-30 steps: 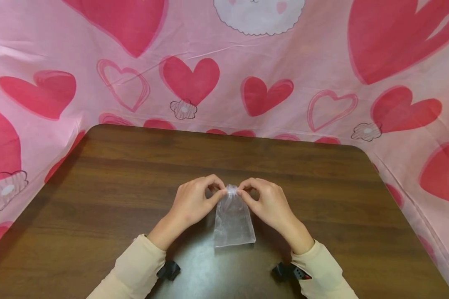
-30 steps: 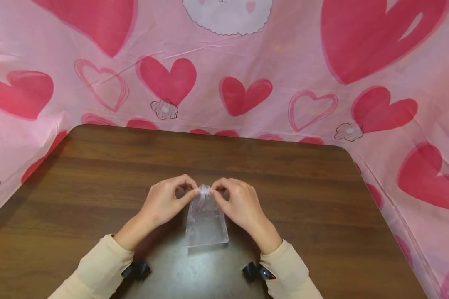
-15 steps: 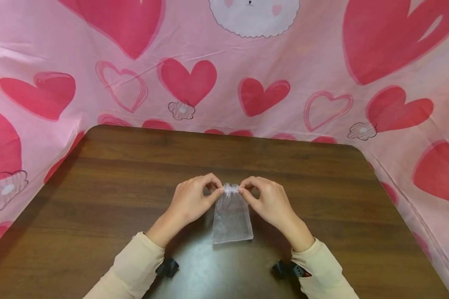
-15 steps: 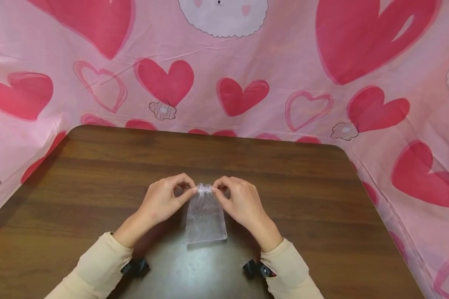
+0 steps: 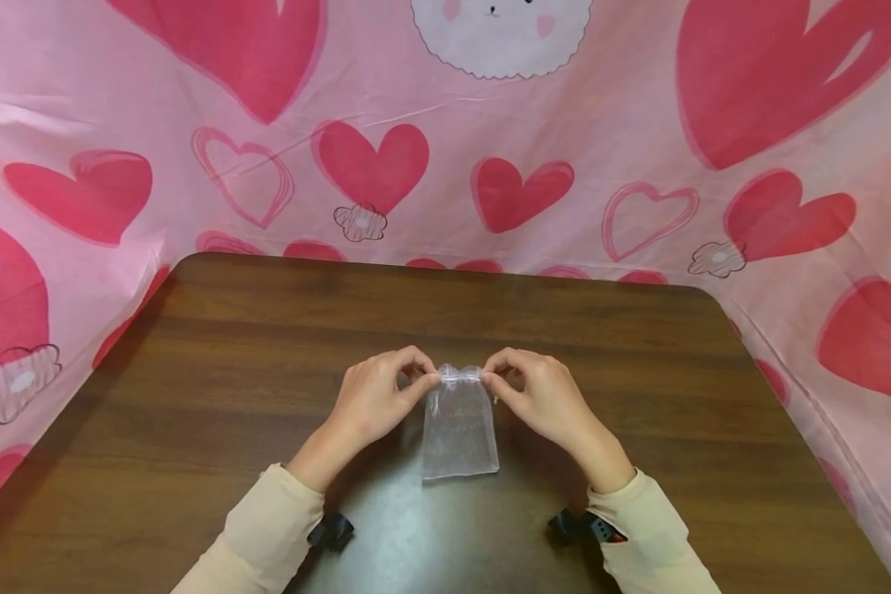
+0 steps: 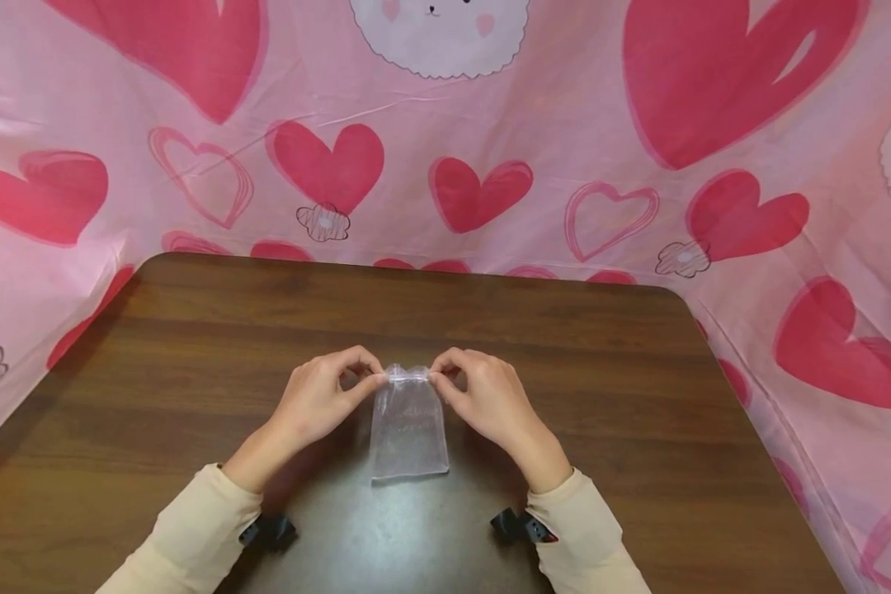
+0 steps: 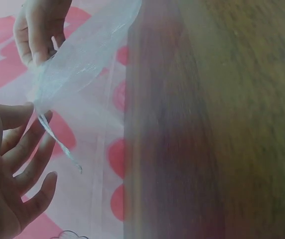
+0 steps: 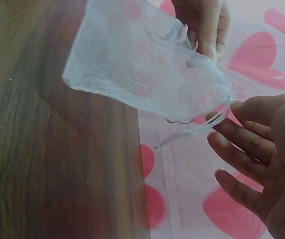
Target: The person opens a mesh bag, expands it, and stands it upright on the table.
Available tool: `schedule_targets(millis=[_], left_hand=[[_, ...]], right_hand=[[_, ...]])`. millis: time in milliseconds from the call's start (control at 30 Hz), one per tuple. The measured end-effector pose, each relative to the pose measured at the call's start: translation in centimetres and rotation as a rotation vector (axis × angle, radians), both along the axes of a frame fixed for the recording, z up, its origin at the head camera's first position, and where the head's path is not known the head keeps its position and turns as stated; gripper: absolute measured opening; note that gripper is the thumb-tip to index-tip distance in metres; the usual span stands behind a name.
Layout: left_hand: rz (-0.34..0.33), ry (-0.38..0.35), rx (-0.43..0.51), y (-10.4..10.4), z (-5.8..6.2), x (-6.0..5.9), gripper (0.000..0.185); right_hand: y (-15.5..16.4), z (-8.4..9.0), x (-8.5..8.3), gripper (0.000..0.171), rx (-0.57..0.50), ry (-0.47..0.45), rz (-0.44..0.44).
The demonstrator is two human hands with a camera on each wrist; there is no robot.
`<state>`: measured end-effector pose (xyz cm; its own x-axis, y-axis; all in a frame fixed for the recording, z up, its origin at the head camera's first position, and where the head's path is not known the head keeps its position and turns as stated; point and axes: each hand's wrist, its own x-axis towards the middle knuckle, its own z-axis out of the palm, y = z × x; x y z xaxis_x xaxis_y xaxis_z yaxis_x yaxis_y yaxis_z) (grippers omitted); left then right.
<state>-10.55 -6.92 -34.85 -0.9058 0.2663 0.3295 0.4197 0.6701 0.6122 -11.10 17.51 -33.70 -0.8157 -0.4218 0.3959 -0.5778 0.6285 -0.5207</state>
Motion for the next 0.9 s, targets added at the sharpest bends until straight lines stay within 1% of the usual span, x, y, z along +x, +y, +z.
schedule_targets(millis=[167, 333, 567, 733, 900], left_hand=[[-0.011, 0.006, -0.002, -0.1, 0.2, 0.0, 0.008], [0.000, 0.018, -0.005, -0.5, 0.4, 0.0, 0.007], [-0.005, -0.010, -0.023, -0.8, 0.8, -0.2, 0.006], [-0.006, -0.027, -0.055, -1.0, 1.3, -0.4, 0.006], [-0.008, -0.033, -0.097, -1.5, 1.2, 0.2, 0.006]], right_hand=[[0.7, 0.4, 0.2, 0.009, 0.010, -0.004, -0.015], [1.1, 0.7, 0.4, 0.009, -0.002, -0.021, -0.036], [1.2, 0.7, 0.5, 0.010, -0.002, -0.032, -0.040], [1.2, 0.9, 0.4, 0.009, 0.006, -0.042, -0.045], [0.9, 0.8, 0.7, 0.009, 0.037, -0.043, -0.030]])
